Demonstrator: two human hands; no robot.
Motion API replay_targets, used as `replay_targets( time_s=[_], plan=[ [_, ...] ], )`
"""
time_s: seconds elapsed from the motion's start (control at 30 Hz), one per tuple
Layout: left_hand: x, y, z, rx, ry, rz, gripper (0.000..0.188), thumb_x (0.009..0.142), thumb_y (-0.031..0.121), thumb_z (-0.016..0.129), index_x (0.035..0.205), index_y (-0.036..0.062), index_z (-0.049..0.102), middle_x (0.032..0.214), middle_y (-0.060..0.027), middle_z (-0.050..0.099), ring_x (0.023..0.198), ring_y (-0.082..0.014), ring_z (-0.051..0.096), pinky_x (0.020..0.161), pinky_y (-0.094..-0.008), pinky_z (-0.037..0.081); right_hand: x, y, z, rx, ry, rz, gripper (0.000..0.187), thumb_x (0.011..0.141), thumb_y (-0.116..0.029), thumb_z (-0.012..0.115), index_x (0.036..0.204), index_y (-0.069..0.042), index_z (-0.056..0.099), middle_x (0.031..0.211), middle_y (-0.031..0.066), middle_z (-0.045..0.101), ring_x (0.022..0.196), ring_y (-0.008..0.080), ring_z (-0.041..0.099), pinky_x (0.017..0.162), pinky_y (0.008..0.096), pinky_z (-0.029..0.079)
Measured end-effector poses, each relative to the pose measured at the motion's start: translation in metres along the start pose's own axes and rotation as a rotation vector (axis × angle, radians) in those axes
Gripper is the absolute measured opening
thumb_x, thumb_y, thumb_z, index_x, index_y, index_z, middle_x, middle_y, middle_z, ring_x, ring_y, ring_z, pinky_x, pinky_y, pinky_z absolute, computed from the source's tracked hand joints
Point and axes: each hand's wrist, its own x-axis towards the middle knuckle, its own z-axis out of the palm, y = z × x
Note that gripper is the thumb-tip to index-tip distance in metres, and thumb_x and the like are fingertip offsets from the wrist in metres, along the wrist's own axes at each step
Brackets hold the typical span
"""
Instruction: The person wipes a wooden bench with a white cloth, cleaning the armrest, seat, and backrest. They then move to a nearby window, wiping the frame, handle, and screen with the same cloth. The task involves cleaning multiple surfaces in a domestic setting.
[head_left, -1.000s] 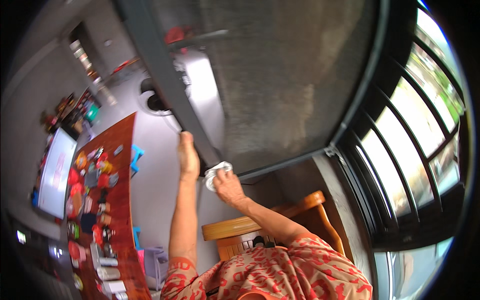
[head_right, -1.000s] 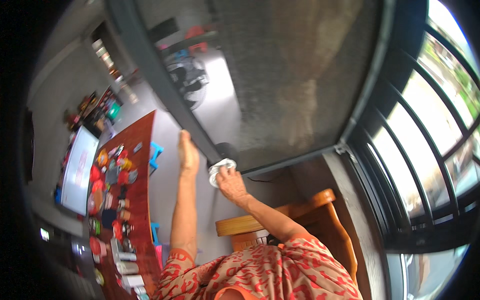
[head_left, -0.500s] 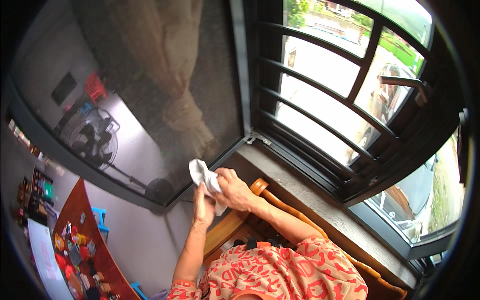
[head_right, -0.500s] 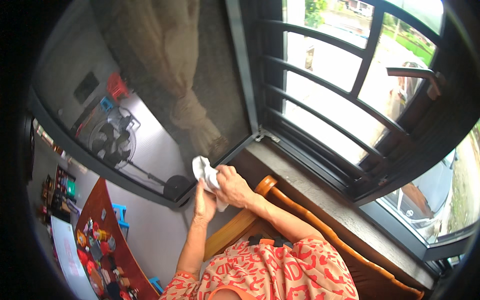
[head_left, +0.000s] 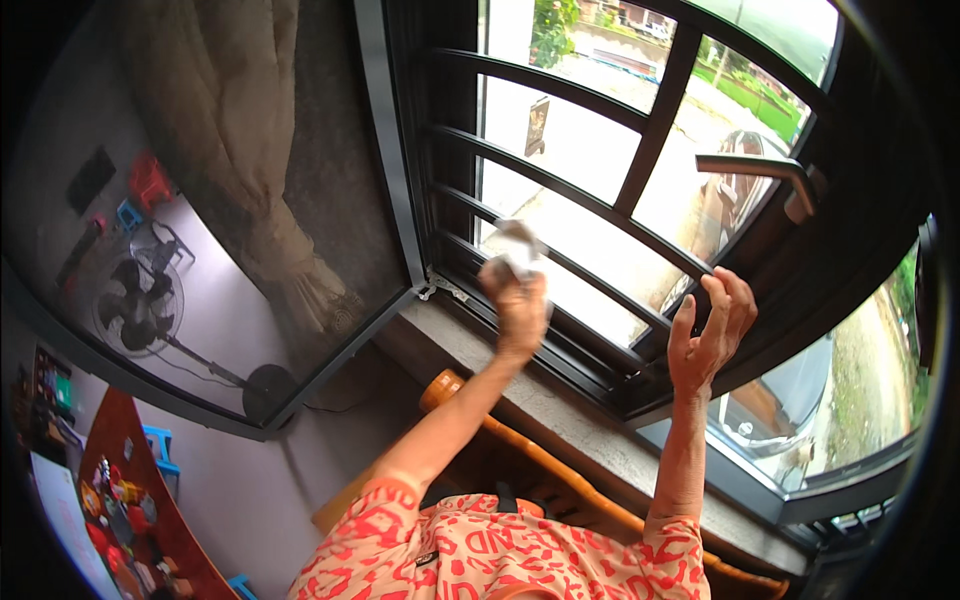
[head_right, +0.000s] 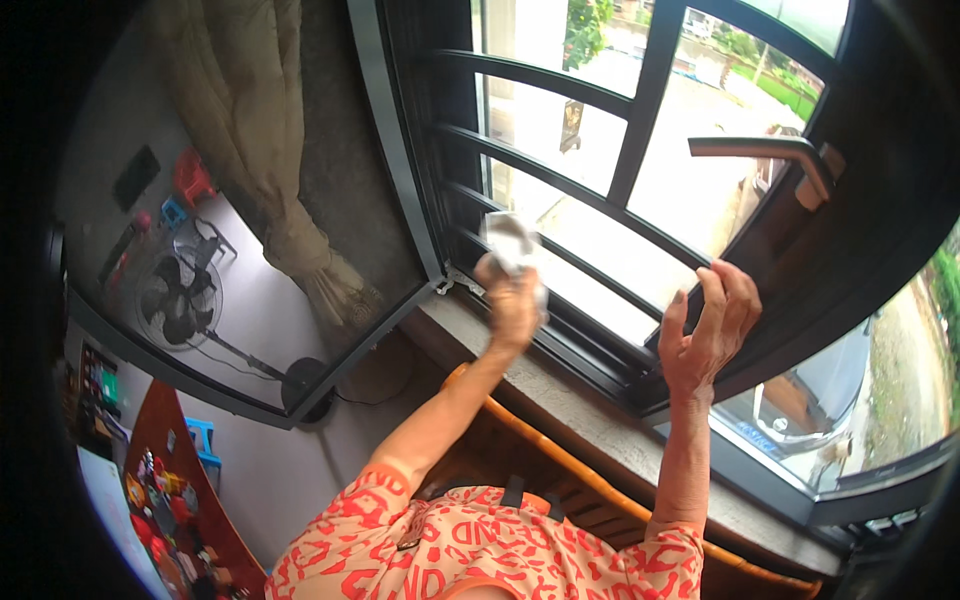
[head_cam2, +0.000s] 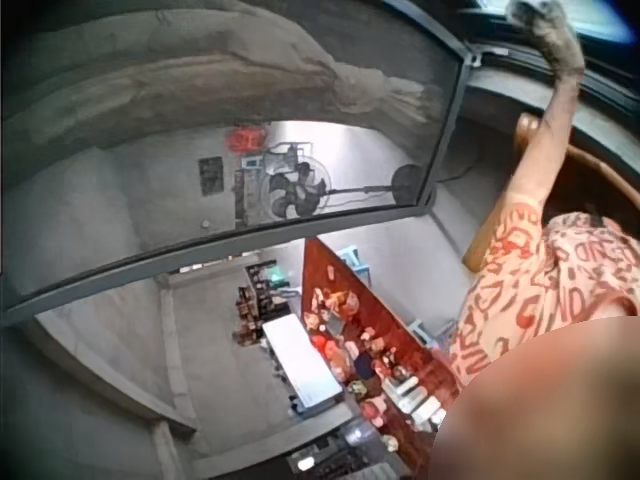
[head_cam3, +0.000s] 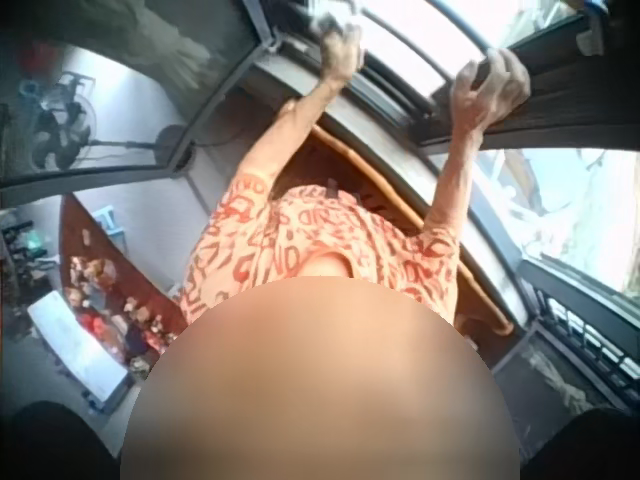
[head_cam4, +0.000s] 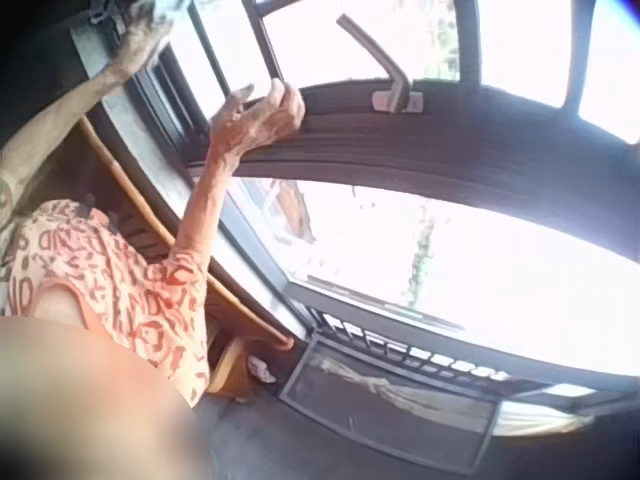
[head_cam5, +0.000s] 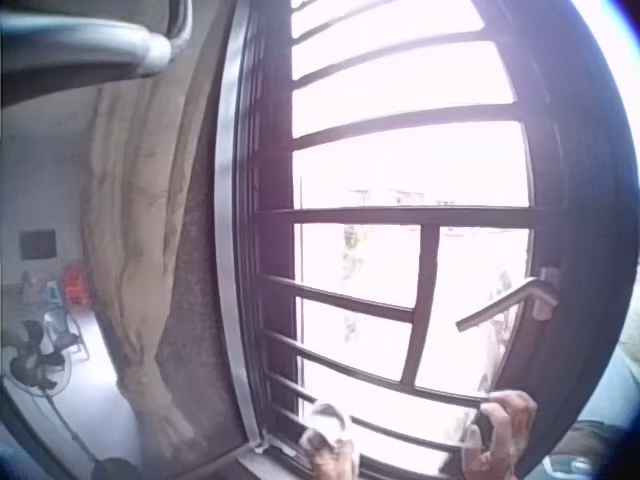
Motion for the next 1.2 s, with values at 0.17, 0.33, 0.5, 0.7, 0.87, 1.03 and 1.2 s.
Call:
replay_targets(
  time_s=[0.17,0.33,0.5,0.7,0.87,1.03,1.2],
  plan=[
    [-0.017,0.021,0.08,0.57,0.0,0.265,0.051,0.077,0.021,0.076,0.125,0.0224,0.059,0.135,-0.0185,0.026,0.113,-0.038,0.044,0.085,-0.0432,0.054,0.03,0.033,0.028,-0.168,-0.214,-0.133,0.031,0.085,-0.019,0.064,0.112,-0.004,0.061,0.114,0.0124,0.058,0.114,0.0317,0.05,0.097,0.0409,0.039],
    [0.009,-0.005,0.06,0.65,0.147,0.182,0.046,0.079,0.015,0.073,0.119,0.0186,0.052,0.131,-0.024,0.03,0.113,-0.0407,0.048,0.083,-0.0435,0.055,0.028,0.033,0.037,-0.16,-0.436,-0.096,0.029,0.082,-0.019,0.068,0.107,-0.004,0.064,0.095,0.0094,0.063,0.099,0.0282,0.056,0.085,0.0375,0.047],
    [0.063,-0.028,0.025,0.658,0.152,0.071,0.042,0.087,0.017,0.065,0.125,0.0197,0.049,0.128,-0.0252,0.03,0.113,-0.04,0.047,0.088,-0.0462,0.052,0.025,0.032,0.04,-0.193,-0.392,-0.081,0.034,0.079,-0.025,0.072,0.105,-0.004,0.064,0.089,0.0074,0.064,0.086,0.0258,0.058,0.073,0.036,0.046],
    [0.133,-0.062,-0.019,0.538,0.296,-0.174,0.035,0.093,0.024,0.056,0.127,0.025,0.048,0.122,-0.0204,0.035,0.11,-0.0378,0.049,0.086,-0.0451,0.048,0.025,0.032,0.046,-0.237,-0.374,-0.099,0.036,0.078,-0.028,0.072,0.103,-0.004,0.064,0.088,0.0084,0.063,0.084,0.026,0.059,0.071,0.0363,0.045],
    [0.168,-0.065,-0.031,0.465,0.377,-0.156,0.041,0.096,0.032,0.05,0.133,0.0159,0.046,0.12,-0.025,0.038,0.111,-0.041,0.047,0.091,-0.0476,0.042,0.026,0.03,0.045,-0.285,-0.347,-0.101,0.037,0.075,-0.03,0.073,0.1,-0.004,0.063,0.085,0.0092,0.061,0.082,0.0271,0.058,0.07,0.0373,0.045],
    [0.178,-0.063,-0.023,0.349,0.386,-0.178,0.041,0.098,0.04,0.038,0.129,0.0142,0.047,0.123,-0.0316,0.036,0.114,-0.0439,0.044,0.095,-0.0491,0.039,0.031,0.024,0.042,-0.292,-0.404,-0.092,0.038,0.076,-0.031,0.071,0.101,-0.004,0.06,0.083,0.0106,0.057,0.078,0.029,0.055,0.066,0.0385,0.041],
    [0.15,-0.066,-0.005,0.455,0.375,-0.051,0.024,0.095,0.022,0.053,0.117,0.0111,0.056,0.121,-0.0309,0.034,0.106,-0.0422,0.05,0.09,-0.0476,0.043,0.03,0.028,0.044,-0.258,-0.369,-0.133,0.042,0.071,-0.033,0.074,0.098,-0.002,0.062,0.085,0.0115,0.062,0.077,0.0276,0.058,0.067,0.0375,0.043]
  ],
)
